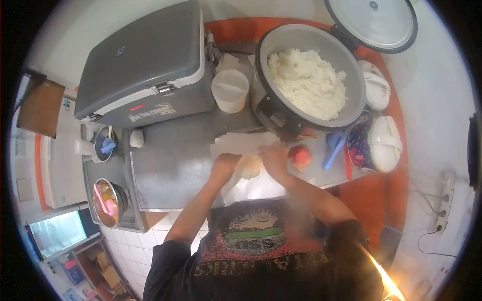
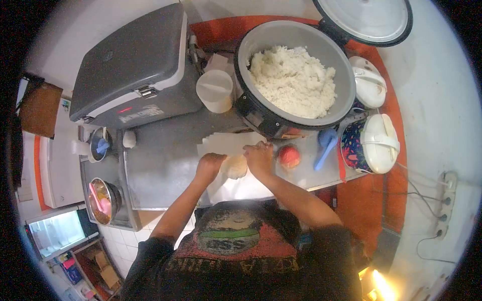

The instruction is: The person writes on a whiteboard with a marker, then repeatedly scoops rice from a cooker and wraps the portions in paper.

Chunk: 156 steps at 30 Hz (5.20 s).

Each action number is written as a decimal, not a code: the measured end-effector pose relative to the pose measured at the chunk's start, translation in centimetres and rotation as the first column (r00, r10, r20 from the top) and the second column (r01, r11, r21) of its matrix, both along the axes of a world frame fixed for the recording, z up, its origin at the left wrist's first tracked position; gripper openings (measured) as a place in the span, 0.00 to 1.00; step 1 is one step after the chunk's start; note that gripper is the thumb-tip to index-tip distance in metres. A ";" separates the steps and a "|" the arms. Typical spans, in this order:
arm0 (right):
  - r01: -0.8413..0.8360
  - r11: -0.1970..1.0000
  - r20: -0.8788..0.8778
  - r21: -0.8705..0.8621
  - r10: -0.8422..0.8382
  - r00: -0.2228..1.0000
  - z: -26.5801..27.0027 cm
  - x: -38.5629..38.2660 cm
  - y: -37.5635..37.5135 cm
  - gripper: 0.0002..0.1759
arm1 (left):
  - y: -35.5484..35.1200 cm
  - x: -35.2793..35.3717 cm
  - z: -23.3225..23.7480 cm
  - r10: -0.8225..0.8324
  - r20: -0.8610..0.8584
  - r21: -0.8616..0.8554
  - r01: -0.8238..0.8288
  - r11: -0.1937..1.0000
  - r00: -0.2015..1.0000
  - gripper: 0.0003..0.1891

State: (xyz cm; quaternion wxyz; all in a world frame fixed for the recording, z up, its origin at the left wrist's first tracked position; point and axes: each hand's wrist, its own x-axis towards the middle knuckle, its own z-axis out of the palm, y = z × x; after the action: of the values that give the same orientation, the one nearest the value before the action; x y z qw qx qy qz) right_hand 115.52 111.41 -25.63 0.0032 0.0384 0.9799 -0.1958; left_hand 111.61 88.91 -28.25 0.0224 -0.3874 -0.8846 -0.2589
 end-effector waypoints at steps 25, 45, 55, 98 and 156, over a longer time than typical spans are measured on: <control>-0.295 0.949 0.019 -0.107 0.299 0.954 0.7 3.6 -3.1 0.23 | -0.1 2.2 1.4 -0.270 0.055 -0.100 0.275 0.956 0.961 0.07; -0.348 0.937 0.141 -0.031 0.348 0.927 -3.4 9.1 -2.1 0.40 | -4.8 -0.4 -3.2 0.141 0.156 -0.205 -0.108 0.973 0.978 0.22; -0.365 0.930 0.237 -0.028 0.361 0.902 -2.2 9.7 -1.0 0.39 | -2.6 4.3 -2.9 0.425 0.703 0.074 -0.653 0.753 0.570 0.17; 0.041 0.989 -0.118 -0.142 -0.058 0.991 -8.3 5.0 -1.8 0.12 | 0.7 2.7 -5.1 0.258 0.185 0.019 -0.266 0.964 0.948 0.06; 0.338 0.037 0.289 -0.941 -0.434 0.853 -6.1 1.7 0.6 0.25 | -6.7 -0.7 -0.5 -0.417 0.863 0.305 -0.952 -0.023 0.286 0.26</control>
State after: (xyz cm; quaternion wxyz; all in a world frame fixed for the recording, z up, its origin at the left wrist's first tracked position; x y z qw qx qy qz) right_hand 117.20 112.01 -31.69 -0.0626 0.2811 0.5690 -0.7703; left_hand 110.86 82.24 -28.70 -0.1242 0.2258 -0.3640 -0.8950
